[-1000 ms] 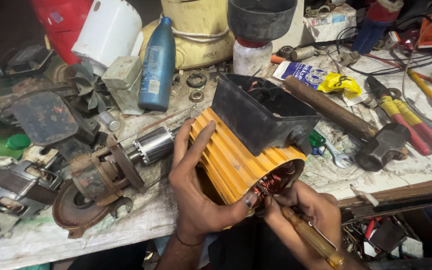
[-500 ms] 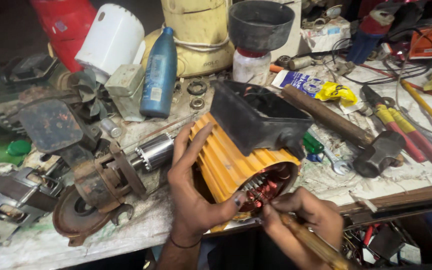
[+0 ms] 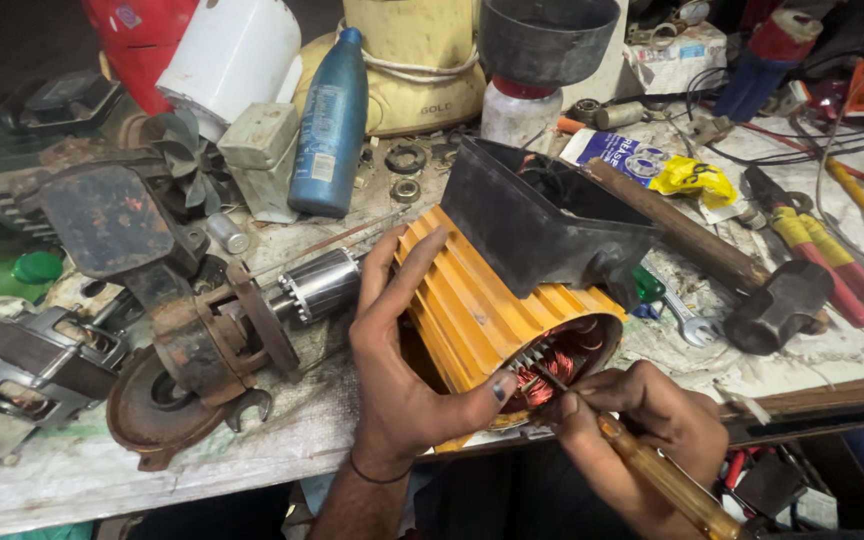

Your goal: The person holds a yellow motor housing with copper windings and uses a screwdriver to adjust or inspect the internal components. The person rotates the housing to access different areas while continuing to manipulate the windings with the tool.

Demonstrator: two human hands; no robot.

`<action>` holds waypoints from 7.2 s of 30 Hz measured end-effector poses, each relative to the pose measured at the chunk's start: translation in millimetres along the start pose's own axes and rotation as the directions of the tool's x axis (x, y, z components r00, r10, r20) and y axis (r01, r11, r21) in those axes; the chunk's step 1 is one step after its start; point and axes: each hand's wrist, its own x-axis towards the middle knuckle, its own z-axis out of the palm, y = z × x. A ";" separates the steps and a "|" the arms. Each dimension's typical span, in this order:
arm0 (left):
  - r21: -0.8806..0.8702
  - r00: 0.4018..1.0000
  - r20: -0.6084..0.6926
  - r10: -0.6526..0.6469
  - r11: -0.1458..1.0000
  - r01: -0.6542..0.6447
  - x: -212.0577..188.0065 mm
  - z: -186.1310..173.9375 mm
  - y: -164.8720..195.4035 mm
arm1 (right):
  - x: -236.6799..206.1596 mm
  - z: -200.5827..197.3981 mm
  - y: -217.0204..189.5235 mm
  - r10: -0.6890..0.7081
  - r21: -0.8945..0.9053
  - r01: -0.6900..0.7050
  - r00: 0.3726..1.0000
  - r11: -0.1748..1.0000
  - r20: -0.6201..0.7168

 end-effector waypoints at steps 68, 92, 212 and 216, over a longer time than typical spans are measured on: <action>0.020 0.999 -0.012 0.044 0.999 -0.044 -9.5 0.6 1.2 | 0.1 17.1 -17.4 -0.172 -0.319 0.144 0.983 0.937 -0.061; -0.007 1.000 -0.007 0.005 1.000 -0.005 -10.7 -5.9 10.1 | 3.6 11.0 -19.1 -0.178 -0.274 0.185 0.983 0.944 0.051; -0.082 0.997 -0.050 -0.063 0.995 0.058 17.6 10.4 68.5 | -1.0 -40.9 -24.3 -0.036 0.718 0.035 0.999 0.695 -0.014; 0.028 0.999 -0.039 0.002 1.000 -0.001 16.2 3.5 60.5 | 6.4 -38.6 -21.9 -0.021 0.652 -0.003 0.999 0.758 0.028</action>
